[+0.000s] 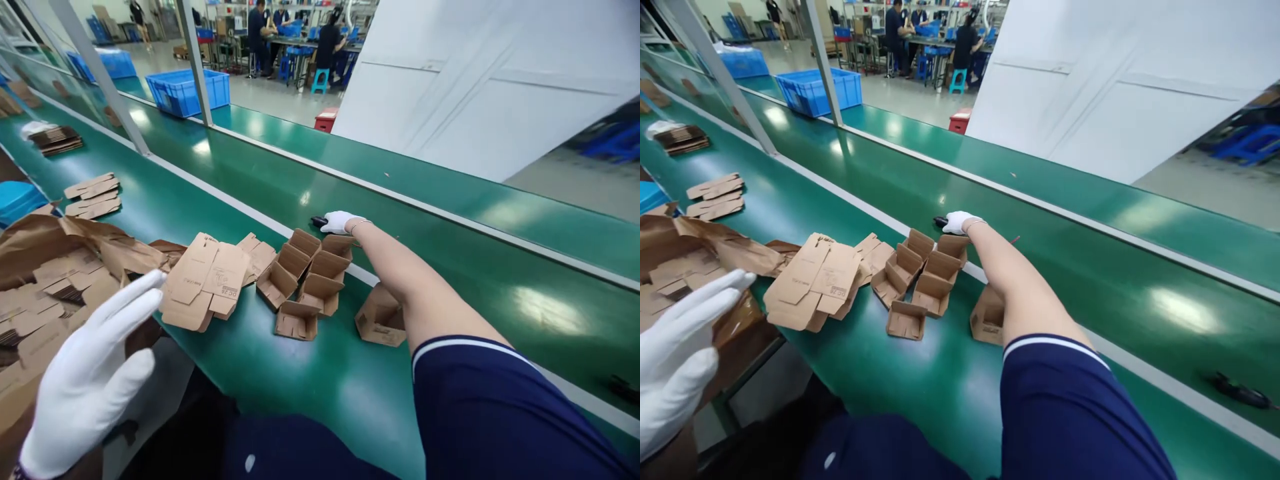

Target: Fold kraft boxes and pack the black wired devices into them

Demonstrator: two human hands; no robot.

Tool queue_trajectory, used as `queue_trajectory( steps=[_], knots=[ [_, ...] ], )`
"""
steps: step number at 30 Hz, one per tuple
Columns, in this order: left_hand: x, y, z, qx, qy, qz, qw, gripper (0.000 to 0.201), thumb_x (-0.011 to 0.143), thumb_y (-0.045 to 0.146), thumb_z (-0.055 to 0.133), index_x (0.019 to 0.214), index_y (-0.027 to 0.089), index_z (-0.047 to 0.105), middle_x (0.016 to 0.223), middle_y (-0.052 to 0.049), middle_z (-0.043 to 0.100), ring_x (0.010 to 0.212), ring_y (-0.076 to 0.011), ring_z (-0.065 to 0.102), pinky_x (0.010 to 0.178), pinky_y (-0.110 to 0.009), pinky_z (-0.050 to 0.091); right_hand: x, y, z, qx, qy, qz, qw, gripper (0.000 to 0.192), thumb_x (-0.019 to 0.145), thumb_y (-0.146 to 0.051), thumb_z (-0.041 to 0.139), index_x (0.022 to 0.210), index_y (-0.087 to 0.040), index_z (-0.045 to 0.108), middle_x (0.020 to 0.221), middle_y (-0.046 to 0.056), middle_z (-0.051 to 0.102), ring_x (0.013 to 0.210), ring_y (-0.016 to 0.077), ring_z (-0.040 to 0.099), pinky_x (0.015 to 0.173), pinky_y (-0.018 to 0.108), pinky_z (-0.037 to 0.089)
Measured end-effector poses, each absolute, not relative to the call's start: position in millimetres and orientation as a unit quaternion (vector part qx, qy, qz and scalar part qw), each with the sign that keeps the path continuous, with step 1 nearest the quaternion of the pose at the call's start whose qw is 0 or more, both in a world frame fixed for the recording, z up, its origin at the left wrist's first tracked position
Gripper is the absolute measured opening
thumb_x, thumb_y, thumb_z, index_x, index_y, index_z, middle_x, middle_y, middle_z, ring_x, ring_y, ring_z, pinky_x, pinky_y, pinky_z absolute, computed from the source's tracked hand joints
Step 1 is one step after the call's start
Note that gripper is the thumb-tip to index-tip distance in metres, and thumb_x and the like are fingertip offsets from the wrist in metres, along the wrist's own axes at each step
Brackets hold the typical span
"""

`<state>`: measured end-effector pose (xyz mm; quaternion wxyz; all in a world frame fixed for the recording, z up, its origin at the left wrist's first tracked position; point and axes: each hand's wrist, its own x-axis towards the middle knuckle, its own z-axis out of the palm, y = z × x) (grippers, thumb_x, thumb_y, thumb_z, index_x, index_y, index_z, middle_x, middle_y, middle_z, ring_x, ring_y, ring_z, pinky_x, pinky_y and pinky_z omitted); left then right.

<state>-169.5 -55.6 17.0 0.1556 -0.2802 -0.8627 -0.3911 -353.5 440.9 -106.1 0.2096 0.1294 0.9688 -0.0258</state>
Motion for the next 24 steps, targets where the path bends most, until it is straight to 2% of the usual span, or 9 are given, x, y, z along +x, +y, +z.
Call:
queue_trajectory(
  steps=[2,4,8,11,12,15,20,22,24],
  knots=[
    [-170,-46,15,-0.283,-0.851,-0.424,0.128,0.054,0.082,0.038,0.061,0.133,0.052,0.057,0.143,0.012,0.057,0.132,-0.0347,0.056,0.108,-0.06,0.054,-344,447,-88,0.148,0.969,-0.033,0.196,0.046,0.09,-0.034,0.056,0.126,-0.006,0.059,0.112,0.021,0.07,0.091,0.0232,0.068,0.078,0.031,0.048],
    [-170,-28,11,-0.306,-0.833,-0.449,0.102,0.052,0.082,0.039,0.064,0.131,0.052,0.058,0.138,0.011,0.062,0.127,-0.0343,0.061,0.102,-0.058,0.059,-320,453,-60,0.167,0.975,-0.037,0.142,0.049,0.094,-0.037,0.05,0.131,-0.007,0.054,0.11,0.02,0.071,0.086,0.0231,0.067,0.074,0.031,0.047],
    [-164,39,-5,-0.339,-0.746,-0.571,-0.048,0.044,0.093,0.037,0.059,0.137,0.043,0.057,0.129,0.001,0.07,0.115,-0.0289,0.069,0.102,-0.051,0.06,-226,431,12,0.186,0.977,0.046,-0.091,0.054,0.096,-0.049,0.045,0.135,-0.013,0.05,0.11,0.019,0.069,0.09,0.0294,0.066,0.072,0.033,0.045],
    [-151,109,-9,-0.279,-0.606,-0.714,-0.21,0.059,0.095,0.044,0.057,0.15,0.032,0.04,0.146,-0.007,0.057,0.128,-0.0281,0.061,0.111,-0.051,0.052,-136,372,41,0.174,0.957,0.138,-0.188,0.048,0.1,-0.047,0.037,0.134,-0.019,0.053,0.105,0.016,0.069,0.09,0.0284,0.065,0.069,0.031,0.041],
    [-144,131,-8,-0.258,-0.564,-0.747,-0.24,0.061,0.093,0.045,0.061,0.149,0.03,0.042,0.149,-0.008,0.053,0.133,-0.0278,0.057,0.114,-0.05,0.048,-108,349,43,0.163,0.953,0.159,-0.198,0.046,0.101,-0.044,0.034,0.135,-0.019,0.054,0.1,0.015,0.069,0.087,0.0268,0.064,0.067,0.03,0.039],
    [-115,177,-8,-0.215,-0.444,-0.822,-0.286,0.045,0.094,0.04,0.061,0.135,0.024,0.056,0.143,-0.007,0.058,0.133,-0.0253,0.056,0.114,-0.046,0.047,-41,294,27,0.125,0.952,0.188,-0.207,0.045,0.103,-0.031,0.03,0.138,-0.016,0.053,0.085,0.013,0.068,0.075,0.0217,0.061,0.059,0.03,0.031],
    [-79,188,-32,-0.125,-0.352,-0.829,-0.416,0.023,0.087,0.022,0.069,0.109,0.017,0.067,0.112,-0.005,0.071,0.106,-0.0163,0.067,0.1,-0.031,0.052,24,269,-20,0.099,0.952,0.156,-0.245,0.043,0.104,-0.029,0.038,0.142,-0.015,0.052,0.083,0.008,0.07,0.071,0.0175,0.059,0.057,0.03,0.026],
    [-78,180,-47,-0.149,-0.356,-0.806,-0.449,0.023,0.085,0.023,0.071,0.107,0.016,0.067,0.105,-0.006,0.071,0.098,-0.0155,0.067,0.094,-0.03,0.053,43,274,-30,0.08,0.956,0.136,-0.247,0.039,0.104,-0.034,0.041,0.136,-0.019,0.059,0.084,0.006,0.07,0.07,0.0161,0.058,0.057,0.03,0.025],
    [-83,172,-61,-0.201,-0.382,-0.782,-0.45,0.033,0.082,0.028,0.076,0.111,0.017,0.066,0.108,-0.006,0.071,0.095,-0.0155,0.067,0.092,-0.03,0.052,59,281,-32,0.066,0.96,0.128,-0.242,0.034,0.104,-0.036,0.041,0.119,-0.023,0.069,0.081,0.005,0.07,0.067,0.015,0.056,0.056,0.03,0.023]
  ],
)
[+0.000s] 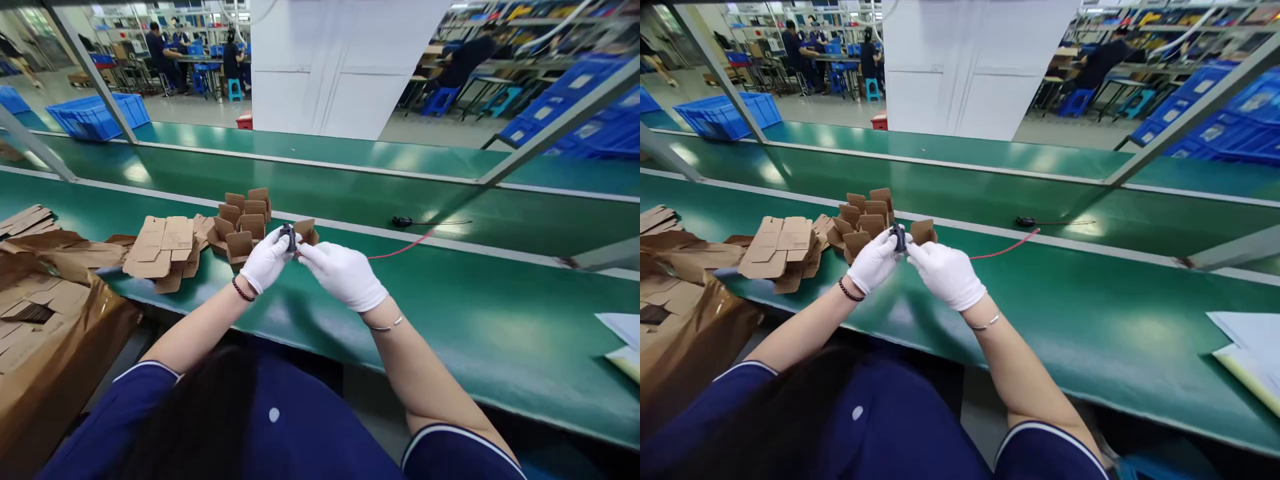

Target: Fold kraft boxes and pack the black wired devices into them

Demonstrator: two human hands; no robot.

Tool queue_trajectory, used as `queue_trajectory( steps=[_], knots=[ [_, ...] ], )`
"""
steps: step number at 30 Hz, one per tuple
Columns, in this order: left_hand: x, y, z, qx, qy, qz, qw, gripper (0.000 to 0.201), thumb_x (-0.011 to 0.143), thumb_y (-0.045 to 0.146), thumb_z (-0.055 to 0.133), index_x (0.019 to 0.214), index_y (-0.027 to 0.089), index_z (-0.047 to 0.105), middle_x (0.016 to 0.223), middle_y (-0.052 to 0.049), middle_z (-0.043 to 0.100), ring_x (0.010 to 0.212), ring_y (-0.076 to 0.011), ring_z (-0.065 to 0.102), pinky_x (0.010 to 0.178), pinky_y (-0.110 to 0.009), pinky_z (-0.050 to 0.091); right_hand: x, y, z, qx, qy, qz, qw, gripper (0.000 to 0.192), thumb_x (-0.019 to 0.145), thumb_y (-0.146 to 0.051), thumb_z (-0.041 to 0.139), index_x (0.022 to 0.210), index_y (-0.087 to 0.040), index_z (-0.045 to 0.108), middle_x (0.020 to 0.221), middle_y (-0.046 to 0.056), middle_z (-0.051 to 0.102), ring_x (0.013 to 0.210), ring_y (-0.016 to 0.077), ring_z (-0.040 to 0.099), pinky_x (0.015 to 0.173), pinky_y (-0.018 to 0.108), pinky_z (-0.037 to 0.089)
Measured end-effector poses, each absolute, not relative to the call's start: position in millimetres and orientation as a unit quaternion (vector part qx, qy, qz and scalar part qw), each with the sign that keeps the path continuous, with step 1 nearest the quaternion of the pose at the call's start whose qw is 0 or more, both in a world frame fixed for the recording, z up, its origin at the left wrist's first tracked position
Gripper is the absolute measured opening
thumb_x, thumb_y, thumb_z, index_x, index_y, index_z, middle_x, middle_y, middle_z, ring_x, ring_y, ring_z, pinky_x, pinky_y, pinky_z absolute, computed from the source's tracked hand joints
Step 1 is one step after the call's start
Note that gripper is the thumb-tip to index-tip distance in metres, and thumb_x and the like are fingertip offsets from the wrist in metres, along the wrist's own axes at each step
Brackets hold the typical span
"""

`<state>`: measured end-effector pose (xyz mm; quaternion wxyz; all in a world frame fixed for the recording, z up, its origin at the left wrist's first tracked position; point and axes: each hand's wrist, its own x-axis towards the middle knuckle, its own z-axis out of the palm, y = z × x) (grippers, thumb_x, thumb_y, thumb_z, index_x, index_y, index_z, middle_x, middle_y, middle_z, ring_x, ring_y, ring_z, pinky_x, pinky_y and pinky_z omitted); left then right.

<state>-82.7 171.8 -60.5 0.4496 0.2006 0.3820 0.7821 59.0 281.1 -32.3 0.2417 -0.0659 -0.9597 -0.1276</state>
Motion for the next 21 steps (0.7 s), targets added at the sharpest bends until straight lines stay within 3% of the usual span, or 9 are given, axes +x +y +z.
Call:
queue_trajectory(
  steps=[3,6,8,10,12,17,21],
  knots=[
    [-90,161,-74,0.273,0.452,0.726,0.44,0.053,0.076,0.037,0.081,0.123,0.019,0.064,0.118,-0.007,0.069,0.1,-0.018,0.065,0.098,-0.035,0.049,70,297,-26,-0.058,-0.961,-0.107,0.25,0.036,0.104,-0.037,0.042,0.096,-0.023,0.074,0.08,0.006,0.069,0.068,0.015,0.054,0.058,0.03,0.023],
    [-92,156,-78,0.348,0.523,0.636,0.449,0.063,0.076,0.043,0.081,0.131,0.018,0.063,0.128,-0.011,0.066,0.115,-0.0252,0.062,0.106,-0.042,0.044,61,314,-24,-0.065,-0.957,-0.04,0.28,0.034,0.102,-0.041,0.047,0.095,-0.023,0.075,0.087,0.006,0.071,0.076,0.0167,0.057,0.063,0.029,0.031],
    [-90,157,-78,0.378,0.52,0.603,0.472,0.08,0.076,0.045,0.082,0.145,0.02,0.05,0.121,-0.012,0.068,0.111,-0.0271,0.064,0.104,-0.045,0.046,48,322,-30,-0.084,-0.953,0.038,0.29,0.032,0.099,-0.043,0.051,0.095,-0.022,0.075,0.09,0.006,0.072,0.081,0.0176,0.06,0.068,0.028,0.038],
    [-89,159,-78,0.38,0.484,0.608,0.501,0.103,0.073,0.047,0.084,0.157,0.024,0.028,0.108,-0.009,0.071,0.101,-0.0259,0.068,0.099,-0.047,0.049,36,326,-43,-0.107,-0.949,0.125,0.269,0.03,0.098,-0.04,0.053,0.092,-0.021,0.075,0.092,0.005,0.073,0.084,0.0176,0.062,0.074,0.027,0.043],
    [-89,162,-80,0.374,0.459,0.627,0.505,0.112,0.069,0.045,0.087,0.158,0.026,0.022,0.108,-0.008,0.07,0.101,-0.0254,0.069,0.098,-0.047,0.05,29,325,-58,-0.128,-0.951,0.184,0.215,0.028,0.099,-0.034,0.051,0.094,-0.02,0.075,0.094,0.004,0.074,0.086,0.0172,0.064,0.077,0.026,0.045],
    [-102,170,-90,0.374,0.553,0.633,0.392,0.069,0.073,0.033,0.081,0.135,0.017,0.057,0.132,-0.013,0.063,0.117,-0.027,0.063,0.106,-0.045,0.048,48,302,-76,-0.179,-0.975,0.102,0.079,0.031,0.102,-0.031,0.045,0.114,-0.022,0.072,0.107,0.007,0.073,0.088,0.0181,0.064,0.069,0.026,0.041],
    [-101,175,-98,0.445,0.734,0.477,0.19,0.047,0.076,0.019,0.072,0.123,0.019,0.065,0.123,-0.01,0.067,0.114,-0.0259,0.063,0.105,-0.044,0.05,67,282,-56,-0.122,-0.991,-0.001,0.047,0.037,0.104,-0.034,0.039,0.102,-0.021,0.074,0.09,0.008,0.072,0.075,0.0176,0.06,0.059,0.029,0.029]
  ],
)
